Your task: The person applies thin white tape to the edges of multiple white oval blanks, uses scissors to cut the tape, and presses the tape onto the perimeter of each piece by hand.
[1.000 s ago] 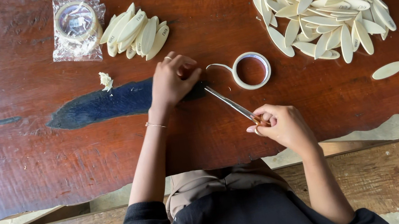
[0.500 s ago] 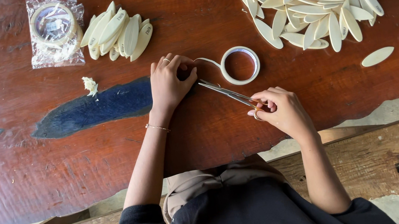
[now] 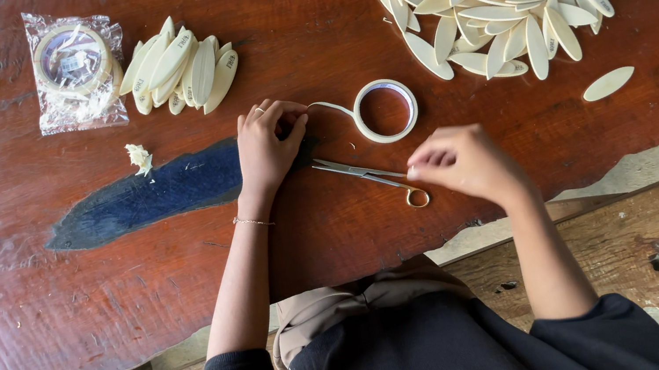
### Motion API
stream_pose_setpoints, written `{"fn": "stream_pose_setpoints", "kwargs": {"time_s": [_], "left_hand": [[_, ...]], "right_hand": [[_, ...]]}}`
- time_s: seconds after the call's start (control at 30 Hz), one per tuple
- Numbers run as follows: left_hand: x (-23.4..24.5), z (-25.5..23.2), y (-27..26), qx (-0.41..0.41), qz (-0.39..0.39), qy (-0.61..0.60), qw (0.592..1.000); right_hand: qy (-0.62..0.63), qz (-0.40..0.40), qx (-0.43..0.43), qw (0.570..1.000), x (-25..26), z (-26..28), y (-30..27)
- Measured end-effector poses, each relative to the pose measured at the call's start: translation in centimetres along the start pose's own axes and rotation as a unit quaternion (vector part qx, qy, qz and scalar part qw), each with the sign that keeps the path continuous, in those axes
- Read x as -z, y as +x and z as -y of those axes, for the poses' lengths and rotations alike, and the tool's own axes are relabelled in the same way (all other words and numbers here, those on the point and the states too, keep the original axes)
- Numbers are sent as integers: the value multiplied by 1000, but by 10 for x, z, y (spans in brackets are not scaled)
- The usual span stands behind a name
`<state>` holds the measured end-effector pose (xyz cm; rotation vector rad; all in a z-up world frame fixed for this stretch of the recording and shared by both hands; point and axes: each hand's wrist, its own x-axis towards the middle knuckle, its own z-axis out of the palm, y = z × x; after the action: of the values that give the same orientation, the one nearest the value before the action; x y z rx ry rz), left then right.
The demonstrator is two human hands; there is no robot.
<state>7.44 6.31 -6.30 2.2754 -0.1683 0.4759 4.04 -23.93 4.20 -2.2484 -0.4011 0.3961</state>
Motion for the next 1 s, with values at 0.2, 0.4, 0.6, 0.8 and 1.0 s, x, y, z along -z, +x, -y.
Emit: {"fn": "stream_pose_setpoints", "kwargs": {"time_s": [0.2, 0.4, 0.6, 0.8, 1.0], "left_hand": [[1, -1, 0, -8, -1, 4, 1000], [2, 1, 1, -13, 9, 16, 1000], [3, -4, 0, -8, 8, 7, 1000], [2, -3, 0, -13, 1, 9, 1000], [14, -22, 0, 1, -46, -134, 990]], "right_hand": [[-149, -370, -4, 917, 43, -112, 40], [-162, -448, -62, 877, 66, -160, 29], [-87, -500, -48, 860, 60, -186, 31], [174, -432, -29, 884, 40, -136, 24], [304, -318, 19, 898, -2, -82, 47]]}}
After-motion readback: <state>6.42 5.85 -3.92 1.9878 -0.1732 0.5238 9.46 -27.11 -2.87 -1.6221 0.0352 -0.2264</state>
